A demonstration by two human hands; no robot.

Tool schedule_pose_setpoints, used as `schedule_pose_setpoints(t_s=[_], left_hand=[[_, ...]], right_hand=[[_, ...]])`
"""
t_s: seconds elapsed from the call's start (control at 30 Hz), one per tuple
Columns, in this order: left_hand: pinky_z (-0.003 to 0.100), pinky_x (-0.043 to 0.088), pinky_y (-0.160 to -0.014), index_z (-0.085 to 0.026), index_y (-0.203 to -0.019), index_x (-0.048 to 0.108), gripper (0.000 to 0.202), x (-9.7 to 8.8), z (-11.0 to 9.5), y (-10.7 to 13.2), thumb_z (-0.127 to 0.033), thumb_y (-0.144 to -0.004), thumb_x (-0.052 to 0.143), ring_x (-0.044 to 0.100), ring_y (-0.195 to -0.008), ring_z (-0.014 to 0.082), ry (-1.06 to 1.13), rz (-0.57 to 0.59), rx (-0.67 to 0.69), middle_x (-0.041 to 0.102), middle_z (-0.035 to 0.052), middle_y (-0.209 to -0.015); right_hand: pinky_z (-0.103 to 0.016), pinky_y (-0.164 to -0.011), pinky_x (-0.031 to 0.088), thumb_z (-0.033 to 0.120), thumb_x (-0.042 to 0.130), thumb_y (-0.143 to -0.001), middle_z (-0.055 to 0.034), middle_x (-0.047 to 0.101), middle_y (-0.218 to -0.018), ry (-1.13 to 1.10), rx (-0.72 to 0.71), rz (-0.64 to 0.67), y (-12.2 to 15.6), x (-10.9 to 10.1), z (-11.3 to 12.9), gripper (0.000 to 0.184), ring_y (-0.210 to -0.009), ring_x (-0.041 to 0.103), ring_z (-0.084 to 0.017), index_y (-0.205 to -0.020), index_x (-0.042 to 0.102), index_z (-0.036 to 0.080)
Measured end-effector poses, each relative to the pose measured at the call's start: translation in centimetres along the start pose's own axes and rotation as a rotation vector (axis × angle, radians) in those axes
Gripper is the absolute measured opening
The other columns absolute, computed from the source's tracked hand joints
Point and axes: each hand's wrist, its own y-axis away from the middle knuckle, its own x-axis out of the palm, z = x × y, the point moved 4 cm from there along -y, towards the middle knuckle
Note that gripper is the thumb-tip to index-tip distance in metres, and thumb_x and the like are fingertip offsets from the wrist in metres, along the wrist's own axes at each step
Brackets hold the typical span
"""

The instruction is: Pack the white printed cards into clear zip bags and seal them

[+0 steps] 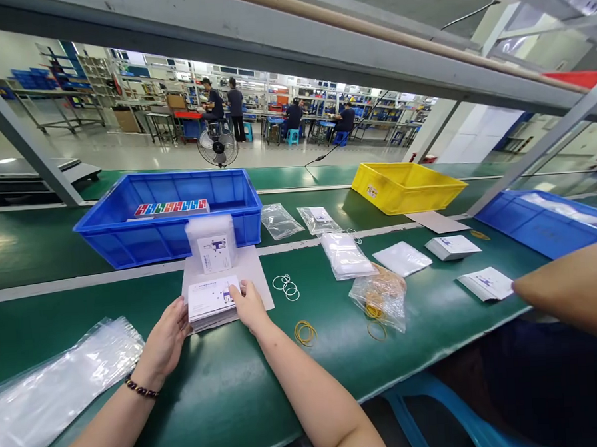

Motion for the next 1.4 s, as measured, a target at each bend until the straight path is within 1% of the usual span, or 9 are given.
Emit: schedule_pose_setpoints(t_s=[0.33,0.43,0.57,0.7,0.83,1.07,1.17,1.27,1.4], left_hand=[[0.030,0.035,-0.095,-0.018,-0.120,0.042,0.048,-1.0,-1.0,0.6,-0.031,-0.075,0.053,0.038,-0.120,0.0207,-0.073,-0.030,0.004,0.040,0.0098,-0.132],[0.028,0.036,-0.091,-0.019,-0.104,0.054,0.037,-3.4,-3.1,1.7,-0.032,-0.069,0.057,0.044,-0.113,0.0213,-0.289,-0.026,0.185,0.053,0.0080,-0.119],[0.026,0.040,-0.061,-0.019,-0.074,0.056,0.023,-8.2,-5.8,3.5,-0.039,-0.075,0.045,0.055,-0.068,0.0180,-0.680,-0.114,0.281,0.059,0.0022,-0.067],[0.026,0.029,-0.051,-0.020,-0.050,0.043,0.034,-12.4,-6.6,4.3,-0.042,-0.076,0.040,0.046,-0.050,0.0172,-1.198,-0.239,0.184,0.049,0.0008,-0.049],[0.027,0.029,-0.051,-0.020,-0.045,0.044,0.028,-14.1,-5.3,4.0,-0.038,-0.064,0.054,0.049,-0.050,0.0210,-1.363,-0.229,0.027,0.053,0.0046,-0.049],[0.025,0.029,-0.053,-0.019,-0.049,0.047,0.023,-10.4,-4.6,5.0,-0.030,-0.070,0.046,0.050,-0.055,0.0189,-1.224,-0.066,0.148,0.056,0.0035,-0.053],[0.024,0.028,-0.052,-0.019,-0.055,0.050,0.025,-7.3,-3.7,6.6,-0.032,-0.074,0.041,0.049,-0.055,0.0171,-1.202,0.110,0.191,0.056,0.0019,-0.056],[0.024,0.026,-0.051,-0.020,-0.050,0.051,0.023,-4.5,-2.1,8.0,-0.031,-0.070,0.047,0.047,-0.052,0.0155,-1.217,0.281,0.204,0.054,0.0008,-0.051],[0.024,0.026,-0.048,-0.019,-0.046,0.048,0.027,-1.6,-1.2,7.3,-0.036,-0.067,0.052,0.045,-0.047,0.0142,-1.174,0.356,0.170,0.050,-0.0004,-0.046]], right_hand=[[-0.033,-0.092,0.035,0.042,0.051,-0.073,-0.0135,0.045,-0.125,0.171,-0.096,-0.070,0.1,-1.4,1.1,0.053,-0.109,0.048,-0.022,-0.117,0.046,0.014],[-0.035,-0.086,0.039,0.038,0.053,-0.070,-0.0097,0.054,-0.112,0.394,-0.289,-0.098,2.0,-3.5,2.8,0.039,-0.100,0.053,-0.022,-0.103,0.055,0.018],[-0.034,-0.071,0.045,0.037,0.050,-0.072,-0.0048,0.062,-0.077,0.705,-0.441,0.013,5.7,-6.0,3.0,0.021,-0.073,0.058,-0.020,-0.084,0.059,0.022],[-0.031,-0.056,0.046,0.041,0.047,-0.073,-0.0029,0.061,-0.064,0.810,-0.380,0.086,7.8,-8.0,1.2,0.021,-0.057,0.056,-0.018,-0.077,0.058,0.024],[-0.029,-0.051,0.045,0.044,0.047,-0.073,-0.0026,0.061,-0.063,0.814,-0.366,0.097,8.1,-7.8,1.0,0.022,-0.055,0.057,-0.018,-0.075,0.058,0.025],[-0.027,-0.058,0.044,0.037,0.049,-0.074,-0.0027,0.063,-0.070,0.667,-0.436,0.409,8.1,-0.5,3.7,0.019,-0.063,0.057,-0.017,-0.075,0.061,0.022],[-0.024,-0.051,0.043,0.040,0.043,-0.077,-0.0031,0.062,-0.067,0.431,-0.217,0.581,7.1,3.2,2.1,0.027,-0.056,0.057,-0.014,-0.074,0.059,0.018],[-0.021,-0.041,0.040,0.045,0.041,-0.077,-0.0018,0.060,-0.061,0.229,-0.004,0.559,5.9,5.1,-0.3,0.036,-0.044,0.054,-0.011,-0.085,0.059,0.015],[-0.029,-0.055,0.047,0.029,0.046,-0.075,-0.0029,0.063,-0.064,0.396,-0.326,0.427,5.6,4.7,-0.7,0.026,-0.058,0.059,-0.017,-0.092,0.063,0.019]])
